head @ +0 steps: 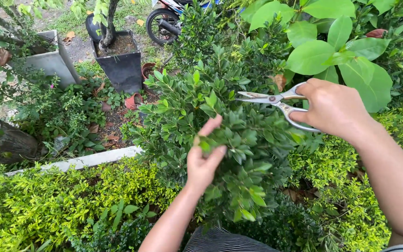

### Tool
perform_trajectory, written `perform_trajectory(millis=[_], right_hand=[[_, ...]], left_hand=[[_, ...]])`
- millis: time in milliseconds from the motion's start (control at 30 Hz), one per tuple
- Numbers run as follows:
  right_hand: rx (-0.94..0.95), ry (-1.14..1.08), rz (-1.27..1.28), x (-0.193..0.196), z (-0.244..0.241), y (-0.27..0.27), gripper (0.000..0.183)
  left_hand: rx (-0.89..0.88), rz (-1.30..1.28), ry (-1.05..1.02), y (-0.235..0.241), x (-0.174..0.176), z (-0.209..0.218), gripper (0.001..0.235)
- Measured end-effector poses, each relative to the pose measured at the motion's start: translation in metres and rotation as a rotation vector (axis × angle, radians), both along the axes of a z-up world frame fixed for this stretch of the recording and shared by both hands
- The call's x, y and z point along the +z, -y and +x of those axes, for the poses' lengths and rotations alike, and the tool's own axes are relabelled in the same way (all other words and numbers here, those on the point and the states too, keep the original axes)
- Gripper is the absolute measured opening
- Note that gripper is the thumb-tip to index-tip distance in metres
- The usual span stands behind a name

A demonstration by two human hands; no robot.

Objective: Pruning and trimming various bushes and plants in an outdoor garden using shears.

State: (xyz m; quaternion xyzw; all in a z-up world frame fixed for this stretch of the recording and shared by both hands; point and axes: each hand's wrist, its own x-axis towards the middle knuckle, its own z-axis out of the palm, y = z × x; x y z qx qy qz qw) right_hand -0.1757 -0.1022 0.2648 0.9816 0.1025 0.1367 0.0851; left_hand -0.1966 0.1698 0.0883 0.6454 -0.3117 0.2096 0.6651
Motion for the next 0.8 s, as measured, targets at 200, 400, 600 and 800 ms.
perform_trajectory(millis=[200, 400, 600, 800], right_hand=[[-0.019, 0.118, 0.057, -0.003, -0.023, 0.020, 0.048], [-0.100, 0.178, 0.130, -0.003, -0.058, 0.037, 0.047], [-0.160, 0.104, 0.197, -0.030, -0.080, 0.061, 0.050], [0.081, 0.022, 0.442, -0.088, -0.086, 0.050, 0.048]], left_hand=[[-0.144, -0.684, -0.332, -0.019, -0.027, 0.053, 0.066], [-0.014, -0.839, -0.384, -0.031, 0.000, 0.041, 0.037], [0.653, -0.218, 0.272, -0.033, 0.052, -0.009, 0.022], [0.627, 0.590, 0.579, -0.010, 0.096, -0.022, 0.028]])
